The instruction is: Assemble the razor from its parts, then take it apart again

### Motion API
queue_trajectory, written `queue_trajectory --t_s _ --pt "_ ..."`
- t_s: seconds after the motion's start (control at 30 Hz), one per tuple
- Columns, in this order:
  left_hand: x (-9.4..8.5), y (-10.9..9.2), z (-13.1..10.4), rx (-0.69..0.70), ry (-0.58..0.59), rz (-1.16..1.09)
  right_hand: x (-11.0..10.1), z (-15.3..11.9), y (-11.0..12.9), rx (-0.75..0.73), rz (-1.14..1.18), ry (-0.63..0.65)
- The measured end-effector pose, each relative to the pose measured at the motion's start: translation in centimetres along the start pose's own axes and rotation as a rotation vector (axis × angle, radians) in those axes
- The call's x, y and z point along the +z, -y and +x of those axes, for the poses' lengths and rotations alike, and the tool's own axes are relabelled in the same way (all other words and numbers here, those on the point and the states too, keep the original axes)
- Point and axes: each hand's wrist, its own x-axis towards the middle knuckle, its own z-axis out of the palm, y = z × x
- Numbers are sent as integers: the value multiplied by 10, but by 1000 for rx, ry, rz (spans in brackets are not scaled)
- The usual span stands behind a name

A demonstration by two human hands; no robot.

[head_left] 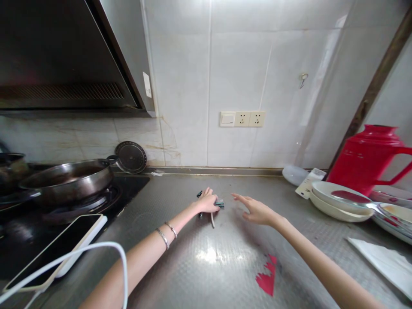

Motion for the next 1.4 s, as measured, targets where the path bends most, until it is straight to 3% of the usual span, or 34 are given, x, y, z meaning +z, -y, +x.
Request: queue_trajectory --t_s 0.27,0.43,0.6,0.73,0.9,1.4 --pt "-1 1 -4 -18 -2 -35 7 8 -20 51 83 -57" --pt "-5 9 -17 -36 -119 -145 18 14 -40 121 81 -98" --pt "-9 45 -42 -193 -265 -147 30 13 -70 303 -88 -175" --pt "-5 82 -60 -434 -179 -122 40 10 -86 318 -201 -196" --pt "9 107 -72 -490 -145 -41 46 6 -91 314 -242 -222" --pt "17 109 -72 -471 -213 84 48 4 -88 353 -228 -244"
